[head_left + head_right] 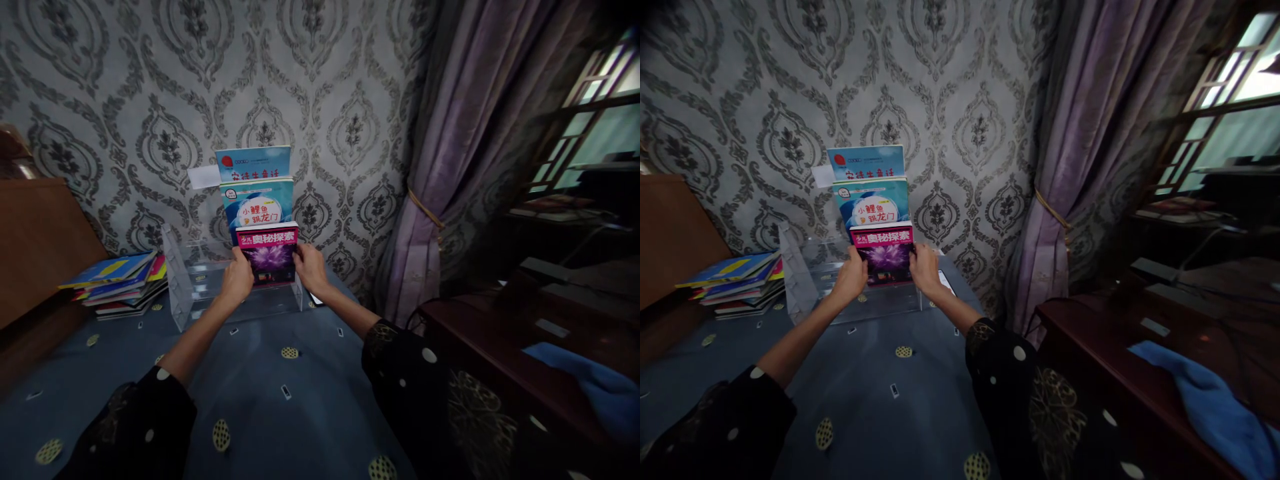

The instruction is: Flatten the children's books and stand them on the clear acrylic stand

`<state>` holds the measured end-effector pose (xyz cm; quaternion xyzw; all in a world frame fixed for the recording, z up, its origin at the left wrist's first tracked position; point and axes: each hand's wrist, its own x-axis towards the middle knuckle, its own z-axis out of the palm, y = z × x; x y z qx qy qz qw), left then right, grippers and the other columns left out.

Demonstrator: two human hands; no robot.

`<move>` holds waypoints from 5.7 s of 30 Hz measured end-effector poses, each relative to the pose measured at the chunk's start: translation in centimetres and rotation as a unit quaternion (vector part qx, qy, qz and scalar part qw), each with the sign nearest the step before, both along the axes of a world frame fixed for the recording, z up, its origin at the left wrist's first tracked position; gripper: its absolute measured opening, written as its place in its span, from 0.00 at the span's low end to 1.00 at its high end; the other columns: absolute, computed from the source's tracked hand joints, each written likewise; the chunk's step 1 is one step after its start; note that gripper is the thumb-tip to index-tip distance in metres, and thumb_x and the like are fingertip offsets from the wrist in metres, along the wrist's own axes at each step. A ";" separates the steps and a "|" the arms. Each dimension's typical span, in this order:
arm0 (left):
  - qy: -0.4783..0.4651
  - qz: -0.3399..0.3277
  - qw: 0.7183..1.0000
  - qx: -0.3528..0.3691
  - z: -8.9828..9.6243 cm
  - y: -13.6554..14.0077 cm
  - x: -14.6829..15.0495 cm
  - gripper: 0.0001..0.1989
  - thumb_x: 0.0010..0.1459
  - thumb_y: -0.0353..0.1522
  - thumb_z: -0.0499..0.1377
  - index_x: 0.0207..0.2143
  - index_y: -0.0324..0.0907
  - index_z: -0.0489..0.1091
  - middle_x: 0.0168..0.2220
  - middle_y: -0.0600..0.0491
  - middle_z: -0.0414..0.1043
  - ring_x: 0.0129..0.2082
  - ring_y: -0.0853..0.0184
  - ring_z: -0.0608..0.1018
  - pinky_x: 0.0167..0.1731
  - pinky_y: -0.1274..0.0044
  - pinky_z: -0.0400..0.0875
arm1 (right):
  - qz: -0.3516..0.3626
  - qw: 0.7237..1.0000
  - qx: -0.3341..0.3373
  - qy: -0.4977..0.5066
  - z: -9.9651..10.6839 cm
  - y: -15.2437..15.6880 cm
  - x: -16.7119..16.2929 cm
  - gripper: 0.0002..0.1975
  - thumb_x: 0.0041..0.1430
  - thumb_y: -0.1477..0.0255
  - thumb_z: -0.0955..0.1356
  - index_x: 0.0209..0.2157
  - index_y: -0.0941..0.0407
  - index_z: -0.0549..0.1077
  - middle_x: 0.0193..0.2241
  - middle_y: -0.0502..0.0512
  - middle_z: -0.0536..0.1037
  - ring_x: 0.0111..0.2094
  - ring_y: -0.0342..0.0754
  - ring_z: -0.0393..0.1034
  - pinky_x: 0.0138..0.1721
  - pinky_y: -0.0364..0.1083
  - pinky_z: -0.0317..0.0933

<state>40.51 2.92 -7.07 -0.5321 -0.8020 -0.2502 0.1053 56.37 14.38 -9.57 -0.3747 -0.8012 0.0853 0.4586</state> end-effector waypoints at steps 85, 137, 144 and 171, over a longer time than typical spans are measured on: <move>-0.033 -0.031 0.999 -0.007 -0.6 -0.3 -0.6 0.25 0.67 0.30 0.45 0.64 0.33 0.49 0.41 0.38 0.79 0.41 0.50 0.82 0.42 0.65 0.73 | 0.038 0.999 0.026 0.012 -1.7 0.1 0.2 0.17 0.58 0.77 0.60 0.47 0.58 0.71 0.36 0.59 0.71 0.38 0.55 0.68 0.42 0.54 0.66; -0.018 -0.013 1.000 -0.017 -0.4 -0.3 0.1 0.28 0.61 0.25 0.50 0.63 0.30 0.50 0.42 0.35 0.78 0.44 0.50 0.82 0.45 0.64 0.74 | 0.047 0.998 0.006 0.038 -1.6 0.6 0.3 0.21 0.53 0.79 0.61 0.48 0.58 0.74 0.35 0.58 0.74 0.40 0.55 0.70 0.45 0.54 0.67; -0.033 -0.042 0.995 0.082 -1.6 0.4 -0.5 0.37 0.63 0.25 0.49 0.70 0.36 0.34 0.64 0.32 0.62 0.54 0.50 0.78 0.50 0.62 0.73 | 0.052 0.998 0.010 0.036 -1.7 0.2 0.3 0.22 0.54 0.80 0.61 0.50 0.57 0.73 0.37 0.59 0.72 0.41 0.55 0.70 0.42 0.53 0.69; -0.006 -0.033 0.999 0.023 -2.0 0.1 -1.0 0.40 0.64 0.27 0.48 0.71 0.34 0.27 0.57 0.30 0.70 0.44 0.48 0.82 0.45 0.59 0.74 | 0.081 0.995 -0.026 0.053 -1.6 0.3 1.0 0.24 0.56 0.79 0.61 0.53 0.58 0.75 0.38 0.60 0.74 0.43 0.56 0.71 0.43 0.53 0.69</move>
